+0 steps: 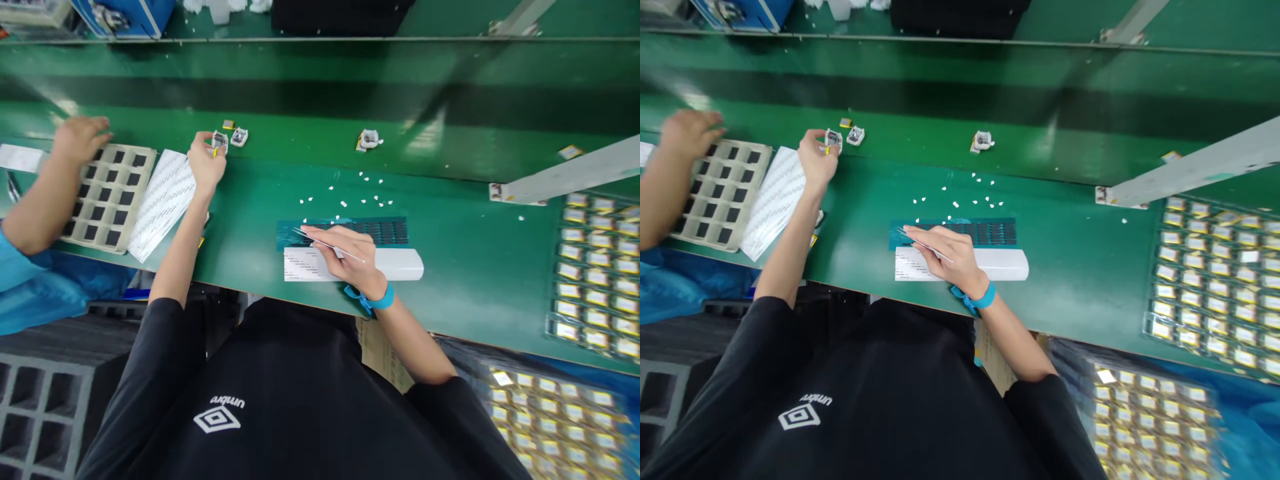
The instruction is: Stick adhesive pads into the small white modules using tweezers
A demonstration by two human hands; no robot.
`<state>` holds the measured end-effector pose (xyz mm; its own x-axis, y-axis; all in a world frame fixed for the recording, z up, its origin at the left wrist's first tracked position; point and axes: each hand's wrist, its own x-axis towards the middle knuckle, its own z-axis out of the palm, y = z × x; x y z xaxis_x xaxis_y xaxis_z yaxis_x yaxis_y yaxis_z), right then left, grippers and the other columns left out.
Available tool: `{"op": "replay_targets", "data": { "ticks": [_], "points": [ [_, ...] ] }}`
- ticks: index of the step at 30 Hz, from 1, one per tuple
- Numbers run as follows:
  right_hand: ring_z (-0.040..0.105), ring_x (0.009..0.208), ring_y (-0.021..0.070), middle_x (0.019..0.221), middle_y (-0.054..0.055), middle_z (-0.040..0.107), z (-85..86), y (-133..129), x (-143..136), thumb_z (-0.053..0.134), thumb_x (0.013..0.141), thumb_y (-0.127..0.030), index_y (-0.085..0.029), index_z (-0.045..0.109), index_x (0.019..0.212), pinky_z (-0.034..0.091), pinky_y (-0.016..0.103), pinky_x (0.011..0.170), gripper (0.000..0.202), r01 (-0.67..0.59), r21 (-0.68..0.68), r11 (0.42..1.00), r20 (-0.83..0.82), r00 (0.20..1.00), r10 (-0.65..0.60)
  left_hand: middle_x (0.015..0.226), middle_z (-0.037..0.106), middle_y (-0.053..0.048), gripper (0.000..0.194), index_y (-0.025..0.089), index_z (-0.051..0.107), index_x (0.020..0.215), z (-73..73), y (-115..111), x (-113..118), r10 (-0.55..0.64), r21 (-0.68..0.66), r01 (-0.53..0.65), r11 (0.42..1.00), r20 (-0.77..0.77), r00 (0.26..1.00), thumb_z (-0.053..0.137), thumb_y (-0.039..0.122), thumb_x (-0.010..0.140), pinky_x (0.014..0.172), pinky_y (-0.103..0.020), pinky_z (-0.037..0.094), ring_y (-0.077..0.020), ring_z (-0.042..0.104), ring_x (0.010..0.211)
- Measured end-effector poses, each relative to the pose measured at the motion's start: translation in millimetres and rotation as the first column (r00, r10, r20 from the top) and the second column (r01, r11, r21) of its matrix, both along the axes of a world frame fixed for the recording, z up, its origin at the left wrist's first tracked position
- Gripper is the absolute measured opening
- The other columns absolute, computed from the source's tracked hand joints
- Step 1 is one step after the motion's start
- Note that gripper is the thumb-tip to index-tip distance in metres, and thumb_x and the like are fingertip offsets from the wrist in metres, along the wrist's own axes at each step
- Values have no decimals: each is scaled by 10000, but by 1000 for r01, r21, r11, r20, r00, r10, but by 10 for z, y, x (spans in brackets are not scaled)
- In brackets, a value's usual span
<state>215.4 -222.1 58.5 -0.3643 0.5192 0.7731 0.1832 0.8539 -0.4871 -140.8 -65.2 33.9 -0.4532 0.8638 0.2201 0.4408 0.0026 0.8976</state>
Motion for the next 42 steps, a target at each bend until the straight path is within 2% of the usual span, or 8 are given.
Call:
{"op": "replay_targets", "data": {
  "ticks": [3,9,18,22,27,33,37,42],
  "points": [
    [757,760,149,1222,54,829,-1,13,10,643,1012,-76,-262,671,1458,646,307,687,483,7,15,1000,27,1000,-7,1020,762,-123,304,268,624,830,-3,333,-181,126,-42,-136,990,-185,975,874,319,664,1209,-592,338,-429,602,1318],
    [747,774,158,1210,79,830,-14,22,21,644,1003,-51,-228,653,1473,648,316,705,502,9,46,999,45,999,-11,1518,608,-146,348,254,625,801,29,322,72,-123,-66,106,992,-347,930,925,331,641,1336,-587,-59,-422,177,1653],
    [781,820,163,1264,42,817,-49,19,31,653,1001,-71,-304,611,1544,662,320,724,592,11,25,1000,34,999,-12,1061,578,-29,700,241,410,659,183,488,110,-63,-166,35,985,-167,984,1039,22,444,1339,-402,-60,-288,217,1530],
    [784,827,157,1273,36,813,-52,25,28,656,999,-65,-307,622,1531,663,310,725,585,22,26,999,15,1000,-23,778,528,38,459,217,517,764,417,189,168,-181,-202,126,971,-282,942,795,-141,693,1266,-435,244,-201,553,1097],
    [798,847,174,1230,70,825,-31,15,15,668,1001,-69,-258,670,1458,646,321,683,495,17,11,1000,-16,1000,-17,842,725,105,388,250,650,1024,617,-373,344,-296,67,289,955,157,942,914,74,801,1068,-348,511,-132,660,952],
    [818,859,175,1175,55,839,53,-54,25,663,1009,-92,-256,755,1343,662,303,687,383,-45,-100,994,-135,990,31,908,790,14,409,254,720,909,484,-1311,1031,-257,49,370,928,801,540,1000,443,679,852,-315,645,-147,743,806],
    [814,849,170,1206,53,830,74,-88,39,639,1053,-183,-262,780,1296,674,307,705,291,-65,-161,985,-202,979,32,794,752,-1,340,250,793,1063,442,-1818,1432,-341,-45,523,851,709,617,870,507,854,504,-244,487,-81,551,477],
    [816,901,173,1217,39,830,35,-87,36,646,1053,-199,-274,760,1335,686,330,769,313,-62,-156,986,-162,986,37,840,716,-1,323,225,750,1291,503,-2048,1535,-502,-25,561,828,414,759,673,397,1029,590,-226,526,-81,570,567]
  ]
}}
